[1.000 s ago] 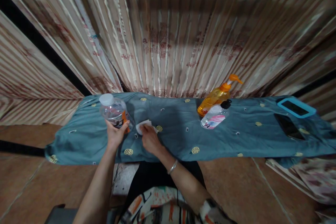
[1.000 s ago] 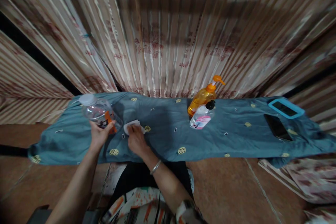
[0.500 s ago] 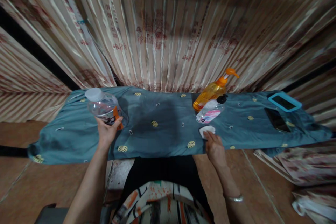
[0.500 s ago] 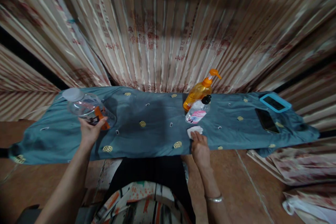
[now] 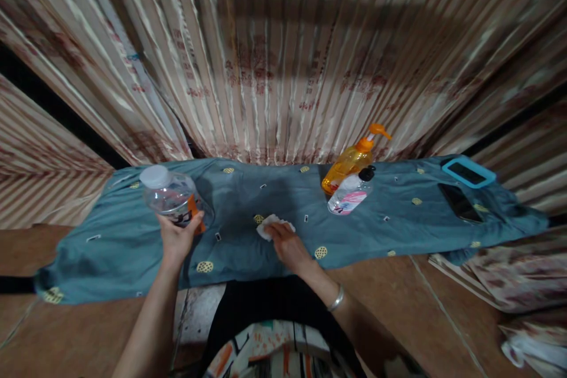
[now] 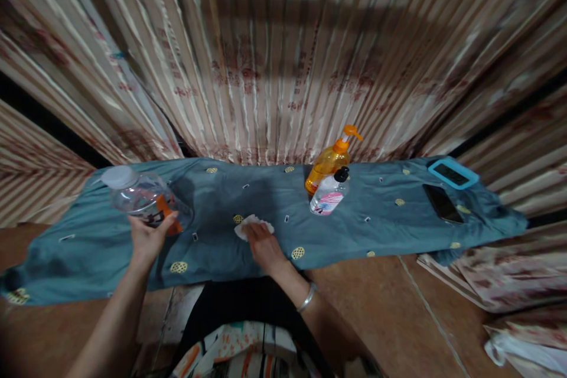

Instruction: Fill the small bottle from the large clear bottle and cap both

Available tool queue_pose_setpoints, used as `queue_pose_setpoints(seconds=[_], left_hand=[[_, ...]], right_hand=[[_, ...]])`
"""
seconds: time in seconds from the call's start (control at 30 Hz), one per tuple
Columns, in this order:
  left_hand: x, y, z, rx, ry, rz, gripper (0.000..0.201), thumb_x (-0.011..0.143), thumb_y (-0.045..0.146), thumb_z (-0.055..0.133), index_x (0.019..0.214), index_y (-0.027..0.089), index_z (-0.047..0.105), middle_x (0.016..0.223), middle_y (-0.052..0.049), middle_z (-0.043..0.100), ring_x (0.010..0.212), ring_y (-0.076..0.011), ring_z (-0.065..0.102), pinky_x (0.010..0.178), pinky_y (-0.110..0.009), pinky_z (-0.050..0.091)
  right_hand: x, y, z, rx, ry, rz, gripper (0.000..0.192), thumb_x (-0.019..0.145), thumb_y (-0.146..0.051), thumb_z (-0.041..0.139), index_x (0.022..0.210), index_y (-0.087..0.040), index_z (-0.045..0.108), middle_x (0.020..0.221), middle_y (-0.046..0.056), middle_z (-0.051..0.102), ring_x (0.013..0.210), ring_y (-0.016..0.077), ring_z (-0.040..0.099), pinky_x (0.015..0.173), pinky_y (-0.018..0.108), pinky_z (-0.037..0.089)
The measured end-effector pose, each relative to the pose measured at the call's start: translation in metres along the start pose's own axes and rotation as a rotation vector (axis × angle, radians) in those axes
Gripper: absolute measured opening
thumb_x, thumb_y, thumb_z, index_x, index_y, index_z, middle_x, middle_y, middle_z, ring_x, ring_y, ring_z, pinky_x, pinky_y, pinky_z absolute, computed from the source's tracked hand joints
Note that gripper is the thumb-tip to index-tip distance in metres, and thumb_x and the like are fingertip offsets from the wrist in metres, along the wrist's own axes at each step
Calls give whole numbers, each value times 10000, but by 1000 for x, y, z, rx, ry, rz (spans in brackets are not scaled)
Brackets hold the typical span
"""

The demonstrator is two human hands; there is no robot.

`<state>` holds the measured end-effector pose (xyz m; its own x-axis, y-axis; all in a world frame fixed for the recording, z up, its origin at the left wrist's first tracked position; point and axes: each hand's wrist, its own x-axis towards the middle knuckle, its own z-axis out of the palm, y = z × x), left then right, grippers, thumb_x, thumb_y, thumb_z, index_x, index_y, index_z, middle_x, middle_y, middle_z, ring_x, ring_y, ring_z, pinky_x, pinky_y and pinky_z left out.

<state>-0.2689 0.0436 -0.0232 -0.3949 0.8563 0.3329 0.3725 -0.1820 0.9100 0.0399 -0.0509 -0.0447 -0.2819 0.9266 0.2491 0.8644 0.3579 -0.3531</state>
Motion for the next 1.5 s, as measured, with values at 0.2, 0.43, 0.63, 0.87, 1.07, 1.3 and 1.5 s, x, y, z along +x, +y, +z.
queue_pose_setpoints(seconds=[0.2, 0.43, 0.63, 0.87, 1.07, 1.3, 1.5], left_hand=[[-2, 5, 2, -12, 52, -94, 951, 593, 425, 973, 1397, 213, 510, 1289, -139, 745, 1122, -319, 778, 1136, -540, 593], [-6, 11, 3, -27, 43, -138, 919, 614, 413, 966, 1379, 205, 501, 1303, -154, 743, 1181, -328, 769, 1156, -543, 580], [-6, 14, 2, -33, 39, -158, 971, 615, 405, 970, 1422, 194, 473, 1300, -159, 736, 1184, -329, 766, 1163, -562, 572], [-5, 13, 0, -30, 34, -126, 894, 606, 411, 974, 1347, 200, 522, 1223, -136, 764, 1087, -309, 788, 1110, -563, 608], [-2, 7, 3, -46, 25, -130, 930, 611, 400, 979, 1380, 197, 497, 1217, -131, 757, 1106, -312, 788, 1136, -577, 589], [5, 24, 6, -72, 24, -106, 840, 597, 338, 971, 1307, 216, 538, 1245, -118, 755, 1114, -299, 785, 1112, -544, 616], [14, 52, 32, -139, -57, -25, 764, 624, 319, 953, 1281, 206, 578, 1237, -119, 774, 1096, -280, 790, 1049, -471, 649]], right_hand=[[52, 100, -50, -158, 57, 345, 375, 1061, -403, 729, 1382, -213, 684, 1421, 113, 690, 1200, 269, 721, 1014, 499, 624], [162, 91, -41, -162, 92, 497, 420, 1053, -414, 739, 1410, -205, 666, 1425, 116, 684, 1196, 276, 723, 1001, 503, 628], [212, -9, 14, -45, -4, 236, 413, 1055, -407, 738, 1409, -207, 668, 1428, 115, 685, 1201, 275, 723, 1004, 500, 629], [190, -3, 1, -3, -87, 30, 395, 1057, -403, 735, 1399, -214, 676, 1436, 113, 684, 1206, 272, 720, 1012, 500, 625], [147, 91, -62, -118, 10, 301, 408, 1054, -414, 737, 1399, -207, 674, 1435, 120, 681, 1214, 279, 716, 1020, 508, 620], [104, 43, -25, -53, 48, 271, 429, 1052, -411, 741, 1419, -204, 663, 1450, 119, 674, 1234, 289, 711, 1033, 526, 614], [72, -65, 30, 106, -3, -131, 373, 1061, -372, 732, 1397, -219, 682, 1449, 112, 684, 1232, 275, 716, 1035, 508, 619]])
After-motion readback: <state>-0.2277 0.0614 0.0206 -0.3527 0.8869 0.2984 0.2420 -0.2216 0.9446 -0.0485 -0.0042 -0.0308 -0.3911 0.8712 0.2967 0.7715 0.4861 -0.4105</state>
